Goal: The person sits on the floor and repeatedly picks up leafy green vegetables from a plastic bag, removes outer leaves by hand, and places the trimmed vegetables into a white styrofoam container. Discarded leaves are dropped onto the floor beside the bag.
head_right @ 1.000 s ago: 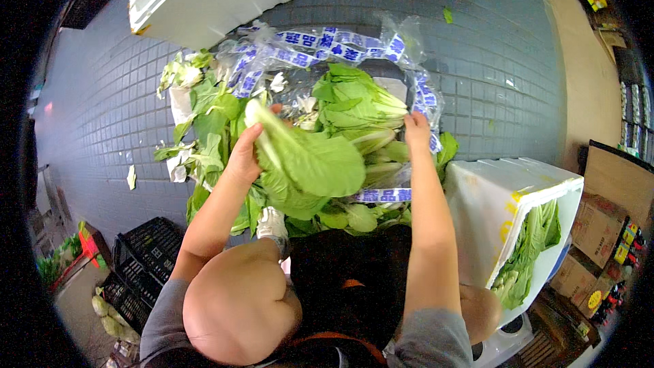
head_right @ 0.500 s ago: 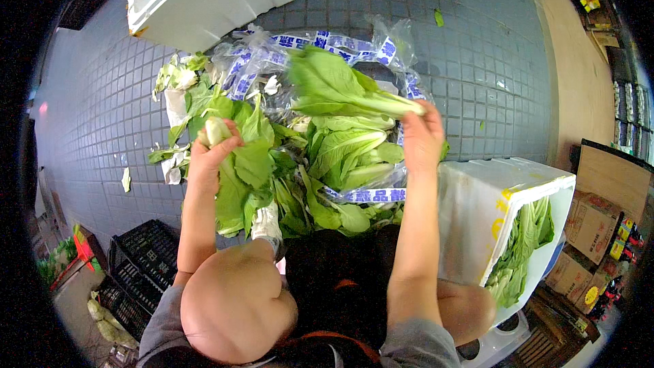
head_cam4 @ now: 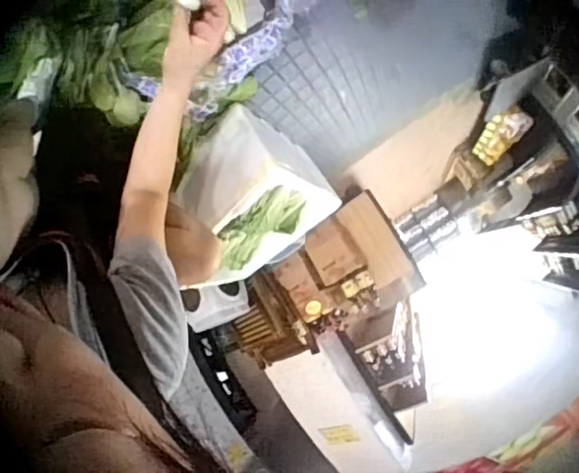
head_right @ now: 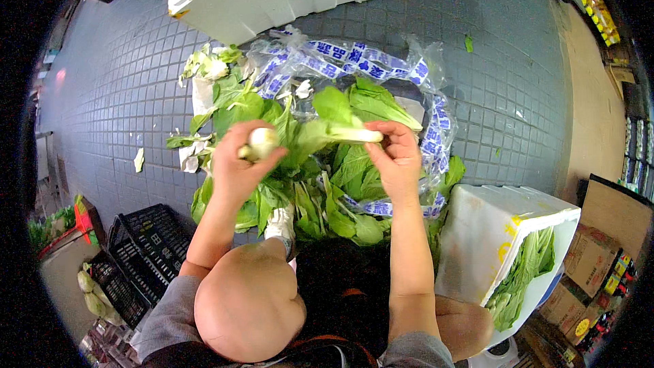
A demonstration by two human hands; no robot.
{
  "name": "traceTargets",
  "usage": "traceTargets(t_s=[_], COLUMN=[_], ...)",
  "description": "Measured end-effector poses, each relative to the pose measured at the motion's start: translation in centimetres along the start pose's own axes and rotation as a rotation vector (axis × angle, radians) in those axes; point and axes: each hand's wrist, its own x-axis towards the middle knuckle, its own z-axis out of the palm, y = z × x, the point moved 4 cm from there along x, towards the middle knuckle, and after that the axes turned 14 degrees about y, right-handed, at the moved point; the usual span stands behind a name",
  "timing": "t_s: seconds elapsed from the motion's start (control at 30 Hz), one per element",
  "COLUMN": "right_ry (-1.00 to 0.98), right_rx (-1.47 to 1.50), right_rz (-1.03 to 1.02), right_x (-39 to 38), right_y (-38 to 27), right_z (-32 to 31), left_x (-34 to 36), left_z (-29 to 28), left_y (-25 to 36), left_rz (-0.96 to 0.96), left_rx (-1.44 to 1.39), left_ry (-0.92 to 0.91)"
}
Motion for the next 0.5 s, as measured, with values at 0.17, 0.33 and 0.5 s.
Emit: traceTargets(t_s=[0.17, 0.33, 0.5], right_ry=[-0.256, -0.283, -0.499], right_rx=[0.046, -0.043, -0.298], right_rz=[0.081, 0.118, 0.092], right_x=[-1.9, -2.8, -3.5], right_y=[0.5, 2.3, 2.2], right_z=[6.0, 8.0, 8.9], left_x=[-0.8, -0.8, -0.9], left_z=[3.6, 2.1, 0.6], left_y=[0.3, -1.8, -3.6], left_rz=[-0.094, -0.477, -0.697], left_rx=[-0.223, -0.315, -0.38], left_ry=[-0.262, -0.271, -0.383])
